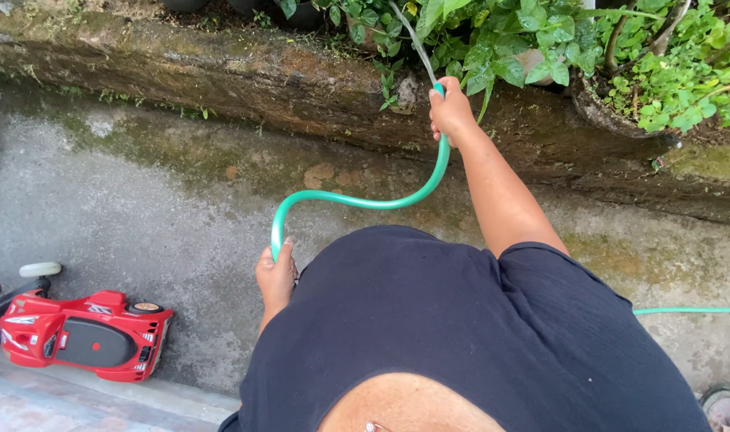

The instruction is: Watering various potted plants in an outdoor garden using a garden hose.

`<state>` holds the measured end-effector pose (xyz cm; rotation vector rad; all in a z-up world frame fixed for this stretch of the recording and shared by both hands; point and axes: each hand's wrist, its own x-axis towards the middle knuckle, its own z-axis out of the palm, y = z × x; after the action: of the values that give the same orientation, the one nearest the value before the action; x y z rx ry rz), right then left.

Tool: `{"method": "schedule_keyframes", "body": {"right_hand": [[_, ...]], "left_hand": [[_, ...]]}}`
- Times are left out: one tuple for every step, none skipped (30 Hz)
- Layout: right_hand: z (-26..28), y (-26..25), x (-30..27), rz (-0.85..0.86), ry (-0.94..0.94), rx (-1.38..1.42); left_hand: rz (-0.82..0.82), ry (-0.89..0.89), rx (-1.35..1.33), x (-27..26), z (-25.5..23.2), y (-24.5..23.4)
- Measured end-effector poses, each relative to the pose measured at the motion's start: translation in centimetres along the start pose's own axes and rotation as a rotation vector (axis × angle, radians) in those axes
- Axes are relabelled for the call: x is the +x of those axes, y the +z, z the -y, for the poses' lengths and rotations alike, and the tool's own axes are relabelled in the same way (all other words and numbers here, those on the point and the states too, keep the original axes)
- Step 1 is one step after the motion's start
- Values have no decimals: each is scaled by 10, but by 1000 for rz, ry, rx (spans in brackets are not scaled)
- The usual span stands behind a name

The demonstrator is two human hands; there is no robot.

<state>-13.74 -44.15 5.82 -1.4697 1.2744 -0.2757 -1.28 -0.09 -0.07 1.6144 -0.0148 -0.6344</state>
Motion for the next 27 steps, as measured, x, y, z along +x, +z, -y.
{"method": "schedule_keyframes", "body": {"right_hand": [[0,0,0,-2,1,2],[1,0,-1,3,-8,12],[1,0,-1,8,-17,21],[1,-1,-1,6,-16,23],[1,-1,-1,10,-17,16],[1,-1,-1,15,-19,7],[1,-2,-1,15,-19,7],[1,-3,-1,15,-11,3],[0,-3,-1,15,-2,-2],[1,-4,-1,16,-3,-3],[1,-4,-1,9,-5,2],[2,-4,-2,1,-6,8],[3,-4,-3,1,-6,9],[4,-4,-4,2,-7,4],[5,-5,-5,2,-8,0],[6,-4,-6,1,-8,1],[8,-3,-8,6,-11,3],[9,-2,-9,13,-14,5],[11,-1,-11,13,-14,5],[12,0,-13,20,-18,-2],[13,1,-15,27,-22,-9],[13,1,-16,27,-23,-10],[14,1,-17,32,-6,-24],[14,1,-18,39,11,-39],[11,1,-15,40,11,-41],[8,1,-12,25,-6,-22],[5,0,-9,9,-22,-4]], "left_hand": [[3,1,2,0,0,0],[4,-5,4,1,-1,1],[5,-11,6,1,-1,1],[7,-10,7,2,-1,1],[6,-15,1,2,0,1],[2,-21,-7,2,0,1],[3,-21,-7,2,0,1],[8,-13,-6,2,0,1],[12,-5,-4,2,0,0],[12,-5,-5,2,1,0],[12,-5,-2,1,1,0],[14,-4,2,1,1,-1],[14,-4,3,2,1,-1],[12,-8,5,2,2,-1],[11,-12,8,3,3,-1],[13,-12,9,2,2,-1],[7,-18,7,1,1,0],[1,-24,4,1,0,0],[1,-24,5,2,1,-1],[3,-21,8,3,2,-1],[5,-19,12,3,4,-2],[4,-19,11,3,3,-2],[2,-16,7,3,3,-2],[-2,-12,3,2,3,-2],[-3,-13,2,1,0,-1],[-3,-13,1,0,-2,0],[-2,-13,0,-2,-5,1]]}}
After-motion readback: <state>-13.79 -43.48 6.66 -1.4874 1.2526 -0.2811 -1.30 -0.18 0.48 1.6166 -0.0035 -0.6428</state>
